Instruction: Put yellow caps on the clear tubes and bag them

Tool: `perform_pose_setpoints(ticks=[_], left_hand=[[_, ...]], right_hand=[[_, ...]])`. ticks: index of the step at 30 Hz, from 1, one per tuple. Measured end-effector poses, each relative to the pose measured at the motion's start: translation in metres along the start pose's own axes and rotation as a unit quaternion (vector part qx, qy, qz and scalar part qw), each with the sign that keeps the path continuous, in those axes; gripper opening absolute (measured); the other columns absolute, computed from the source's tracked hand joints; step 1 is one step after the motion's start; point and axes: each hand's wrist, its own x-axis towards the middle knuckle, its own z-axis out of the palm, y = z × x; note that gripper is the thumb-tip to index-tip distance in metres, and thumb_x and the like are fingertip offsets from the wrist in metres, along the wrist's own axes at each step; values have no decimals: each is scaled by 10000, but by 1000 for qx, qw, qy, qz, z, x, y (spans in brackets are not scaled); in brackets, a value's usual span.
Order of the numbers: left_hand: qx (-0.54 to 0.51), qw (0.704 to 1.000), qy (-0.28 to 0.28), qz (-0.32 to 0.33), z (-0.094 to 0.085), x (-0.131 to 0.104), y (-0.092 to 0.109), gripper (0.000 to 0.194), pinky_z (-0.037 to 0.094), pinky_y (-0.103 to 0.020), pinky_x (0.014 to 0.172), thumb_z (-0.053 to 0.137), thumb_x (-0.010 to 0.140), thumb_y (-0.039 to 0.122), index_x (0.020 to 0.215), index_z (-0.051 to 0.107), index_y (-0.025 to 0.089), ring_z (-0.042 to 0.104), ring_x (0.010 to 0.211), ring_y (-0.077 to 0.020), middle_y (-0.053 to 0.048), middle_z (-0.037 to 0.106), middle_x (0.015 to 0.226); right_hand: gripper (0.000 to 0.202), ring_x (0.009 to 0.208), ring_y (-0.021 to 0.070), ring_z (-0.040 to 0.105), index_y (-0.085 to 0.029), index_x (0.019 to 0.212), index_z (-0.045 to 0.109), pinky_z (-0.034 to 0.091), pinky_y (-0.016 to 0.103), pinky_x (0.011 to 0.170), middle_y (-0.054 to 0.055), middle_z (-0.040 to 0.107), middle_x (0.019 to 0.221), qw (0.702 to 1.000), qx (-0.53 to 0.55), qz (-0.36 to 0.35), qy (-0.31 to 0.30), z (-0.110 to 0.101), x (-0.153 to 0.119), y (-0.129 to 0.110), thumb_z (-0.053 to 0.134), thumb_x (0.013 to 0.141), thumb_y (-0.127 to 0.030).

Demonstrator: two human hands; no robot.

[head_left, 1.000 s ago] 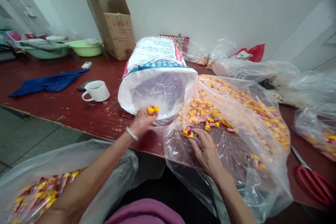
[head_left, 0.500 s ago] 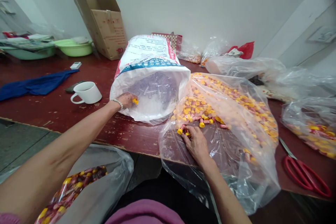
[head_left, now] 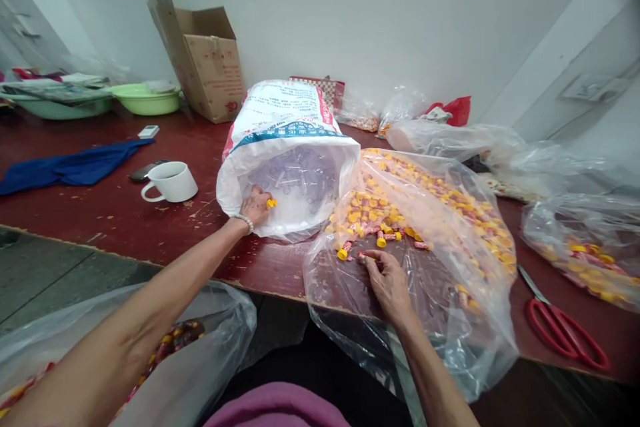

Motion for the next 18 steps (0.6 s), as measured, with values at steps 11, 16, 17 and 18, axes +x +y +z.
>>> perform_pose_setpoints(ticks=[11, 16, 17, 18], left_hand=[[-117, 993, 3, -22, -31, -29, 19, 325, 465, -331, 788, 545, 740, 238, 1053, 533, 156, 608, 936, -245, -109, 653, 1009], [-465, 874, -118, 80, -37, -113, 65, 269, 444, -222, 642, 641, 715, 271, 937, 539, 157, 573, 734, -126, -46, 658, 959], [-509, 845, -143, 76, -35, -128, 73, 261, 421, -209, 612, 660, 708, 265, 917, 552, 154, 544, 684, -108, -33, 653, 901], [-531, 828, -163, 69, -34, -141, 80, 251, 402, -199, 594, 675, 703, 261, 901, 562, 155, 517, 651, -94, -17, 643, 854]], right_hand=[[350, 713, 149, 612, -168, 942, 587, 517, 294, 654, 46, 654, 839, 969, 245, 23, 28, -7, -20, -49, 587, 775, -476], [256, 768, 139, 605, -184, 987, 598, 506, 292, 725, 45, 650, 907, 957, 285, -46, 13, 1, -24, -82, 584, 816, -375], [241, 775, 138, 603, -190, 1004, 596, 501, 290, 731, 47, 650, 927, 963, 261, -67, 4, 3, -24, -84, 569, 830, -355], [229, 783, 138, 600, -195, 1019, 595, 496, 288, 737, 48, 649, 944, 969, 232, -91, -6, 4, -25, -84, 555, 842, -334]])
